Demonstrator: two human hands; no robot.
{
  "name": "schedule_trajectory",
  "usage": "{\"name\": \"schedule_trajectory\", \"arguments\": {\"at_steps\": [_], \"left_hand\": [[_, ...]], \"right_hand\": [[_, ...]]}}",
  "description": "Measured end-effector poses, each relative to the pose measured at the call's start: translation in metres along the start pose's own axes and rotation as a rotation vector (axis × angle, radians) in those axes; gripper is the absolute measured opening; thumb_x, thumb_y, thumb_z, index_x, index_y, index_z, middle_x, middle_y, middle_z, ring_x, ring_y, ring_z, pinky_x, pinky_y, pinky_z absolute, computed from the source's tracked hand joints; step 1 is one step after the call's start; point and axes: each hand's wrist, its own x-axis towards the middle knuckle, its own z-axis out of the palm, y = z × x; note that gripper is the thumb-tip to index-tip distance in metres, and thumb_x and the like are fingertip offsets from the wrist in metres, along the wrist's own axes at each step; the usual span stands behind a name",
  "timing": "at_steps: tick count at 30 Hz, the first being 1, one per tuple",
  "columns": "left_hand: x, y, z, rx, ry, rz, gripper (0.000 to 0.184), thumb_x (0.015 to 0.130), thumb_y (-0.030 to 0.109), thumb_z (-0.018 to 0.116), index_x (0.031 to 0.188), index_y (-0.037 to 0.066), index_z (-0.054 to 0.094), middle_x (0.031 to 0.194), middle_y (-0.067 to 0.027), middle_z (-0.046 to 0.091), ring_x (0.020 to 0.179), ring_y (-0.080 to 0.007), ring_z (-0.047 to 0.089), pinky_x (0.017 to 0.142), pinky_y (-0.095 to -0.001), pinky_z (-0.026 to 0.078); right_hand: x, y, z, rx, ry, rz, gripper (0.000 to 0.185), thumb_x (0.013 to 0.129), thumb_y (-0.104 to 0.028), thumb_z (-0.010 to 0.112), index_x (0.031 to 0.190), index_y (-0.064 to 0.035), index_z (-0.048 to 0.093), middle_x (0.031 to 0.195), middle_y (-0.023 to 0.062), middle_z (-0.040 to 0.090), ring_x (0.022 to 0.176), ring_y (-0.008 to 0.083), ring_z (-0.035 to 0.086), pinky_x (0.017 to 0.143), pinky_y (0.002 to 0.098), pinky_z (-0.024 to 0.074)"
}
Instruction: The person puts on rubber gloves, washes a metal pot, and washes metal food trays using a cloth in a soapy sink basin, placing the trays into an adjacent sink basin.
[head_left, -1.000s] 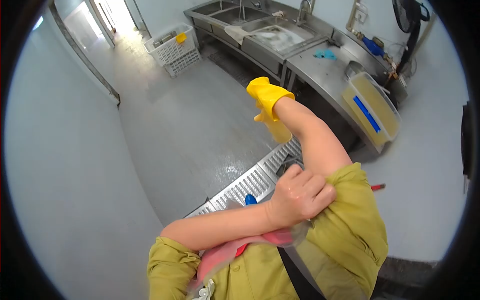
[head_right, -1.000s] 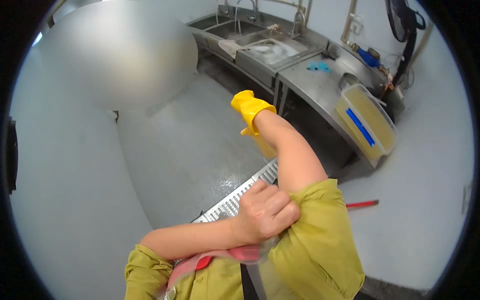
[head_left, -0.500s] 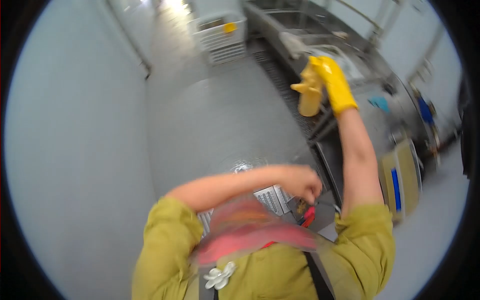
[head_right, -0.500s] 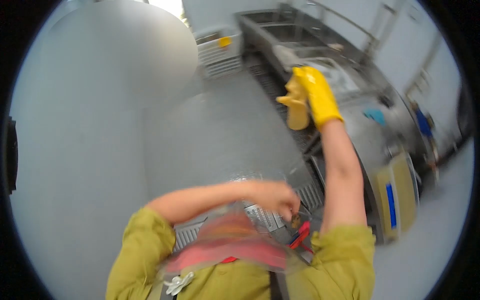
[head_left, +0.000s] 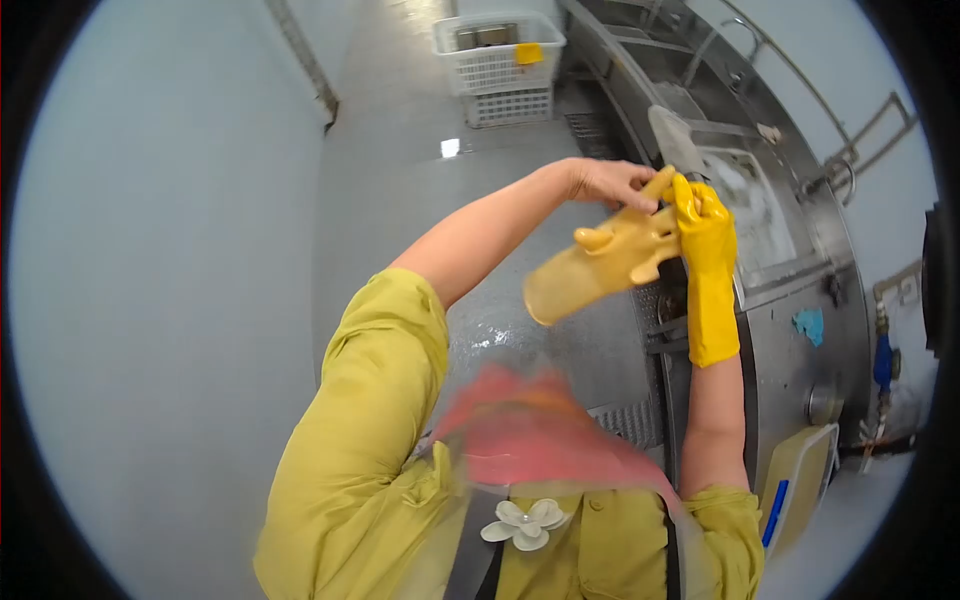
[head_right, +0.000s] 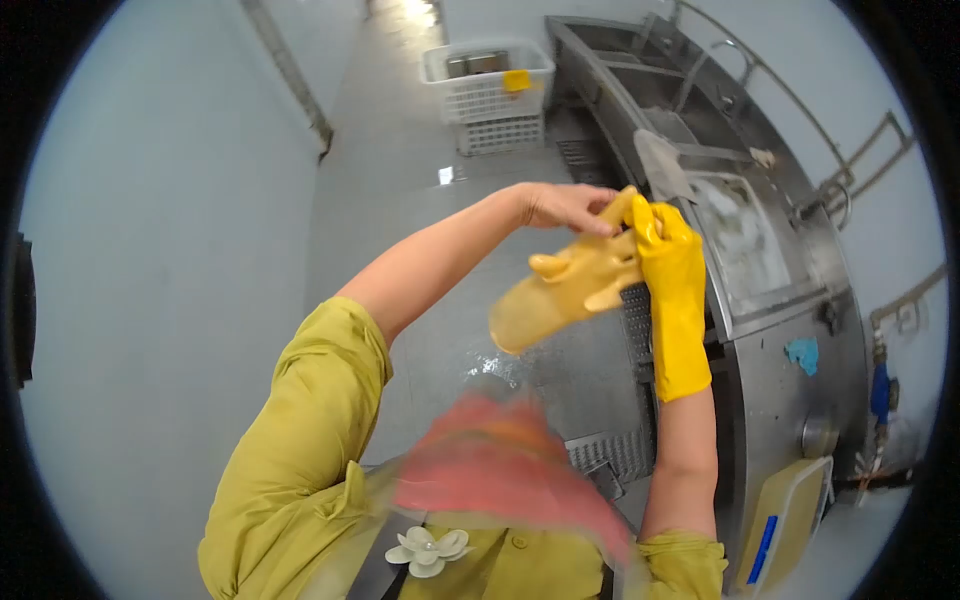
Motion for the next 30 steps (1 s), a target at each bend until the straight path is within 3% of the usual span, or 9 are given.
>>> {"name": "schedule_trajectory", "arguments": {"at_steps": [3, 5, 7, 10, 16, 21, 25, 29, 30], "left_hand": [[0.037, 0.018, 0.009, 0.104, -0.212, -0.011, 0.064, 0.086, 0.026, 0.082, 0.141, 0.007, 0.056, 0.124, -0.0047, 0.066, 0.114, -0.0170, 0.061, 0.099, -0.0355, 0.050], [0.082, 0.007, -0.003, 0.310, -0.064, -0.164, 0.049, 0.088, 0.016, 0.076, 0.134, 0.006, 0.062, 0.117, -0.0051, 0.069, 0.106, -0.0167, 0.065, 0.094, -0.0340, 0.053], [0.103, 0.009, -0.015, 0.132, 0.156, -0.136, 0.039, 0.090, 0.006, 0.068, 0.129, 0.005, 0.066, 0.109, -0.0055, 0.071, 0.098, -0.0151, 0.067, 0.088, -0.0310, 0.055], [0.148, -0.016, -0.069, -0.309, 0.562, -0.197, 0.026, 0.100, 0.011, 0.063, 0.124, 0.000, 0.063, 0.105, -0.0133, 0.073, 0.089, -0.0250, 0.074, 0.072, -0.0398, 0.063], [0.232, -0.008, -0.140, -1.072, 0.655, -0.187, 0.043, 0.109, 0.032, 0.049, 0.142, 0.005, 0.049, 0.138, -0.0175, 0.061, 0.126, -0.0376, 0.059, 0.109, -0.0580, 0.047], [0.309, -0.015, -0.179, -1.241, 0.682, -0.121, 0.046, 0.111, 0.036, 0.041, 0.145, 0.005, 0.045, 0.143, -0.0190, 0.057, 0.131, -0.0392, 0.056, 0.112, -0.0596, 0.042], [0.361, -0.034, -0.212, -1.445, 0.666, -0.164, 0.049, 0.112, 0.035, 0.035, 0.148, 0.003, 0.040, 0.145, -0.0220, 0.054, 0.132, -0.0424, 0.055, 0.113, -0.0612, 0.041], [0.416, -0.056, -0.255, -1.551, 0.656, -0.173, 0.048, 0.112, 0.036, 0.030, 0.146, 0.003, 0.043, 0.143, -0.0212, 0.056, 0.129, -0.0408, 0.057, 0.110, -0.0603, 0.045], [0.428, -0.060, -0.263, -1.570, 0.645, -0.162, 0.049, 0.112, 0.037, 0.030, 0.146, 0.004, 0.042, 0.143, -0.0198, 0.056, 0.128, -0.0400, 0.058, 0.109, -0.0593, 0.046]], "right_hand": [[0.047, 0.051, 0.012, -0.036, 0.085, -0.036, 0.024, 0.097, -0.025, 0.068, 0.109, -0.0048, 0.070, 0.101, 0.0151, 0.074, 0.085, 0.0383, 0.071, 0.071, 0.0408, 0.0556], [0.069, 0.081, 0.003, -0.467, -0.037, -0.296, 0.029, 0.094, -0.024, 0.069, 0.117, -0.0062, 0.068, 0.096, 0.0148, 0.073, 0.087, 0.0279, 0.072, 0.078, 0.0406, 0.0555], [0.074, 0.095, 0.004, -0.153, 0.008, 0.112, 0.040, 0.093, -0.026, 0.070, 0.127, -0.0066, 0.063, 0.111, 0.0171, 0.070, 0.097, 0.0297, 0.070, 0.086, 0.0440, 0.0547], [0.079, 0.132, 0.024, -0.140, 0.185, 0.052, 0.052, 0.086, -0.031, 0.076, 0.132, -0.0112, 0.061, 0.116, 0.0164, 0.067, 0.101, 0.0340, 0.066, 0.092, 0.0476, 0.0506], [0.083, 0.217, 0.068, 0.243, -0.051, 0.390, 0.083, 0.085, -0.019, 0.083, 0.154, -0.0102, 0.038, 0.143, 0.0170, 0.053, 0.123, 0.0284, 0.059, 0.103, 0.0430, 0.0495], [0.123, 0.264, 0.073, 0.711, -0.133, 0.387, 0.114, 0.079, -0.023, 0.089, 0.164, -0.0104, 0.014, 0.165, 0.0157, 0.026, 0.147, 0.0302, 0.039, 0.115, 0.0461, 0.0397], [0.171, 0.289, 0.057, 0.097, -0.232, 0.027, 0.121, 0.072, -0.024, 0.092, 0.164, -0.0109, 0.014, 0.169, 0.0182, 0.016, 0.153, 0.0374, 0.027, 0.122, 0.0460, 0.0286], [0.218, 0.343, 0.079, -0.134, -0.095, -0.026, 0.071, 0.084, -0.012, 0.077, 0.150, -0.0074, 0.049, 0.153, 0.0174, 0.048, 0.138, 0.0364, 0.050, 0.112, 0.0439, 0.0417], [0.226, 0.357, 0.087, -0.046, 0.078, -0.056, 0.048, 0.089, -0.001, 0.065, 0.137, -0.0061, 0.061, 0.134, 0.0153, 0.065, 0.123, 0.0330, 0.061, 0.106, 0.0399, 0.0466]]}}
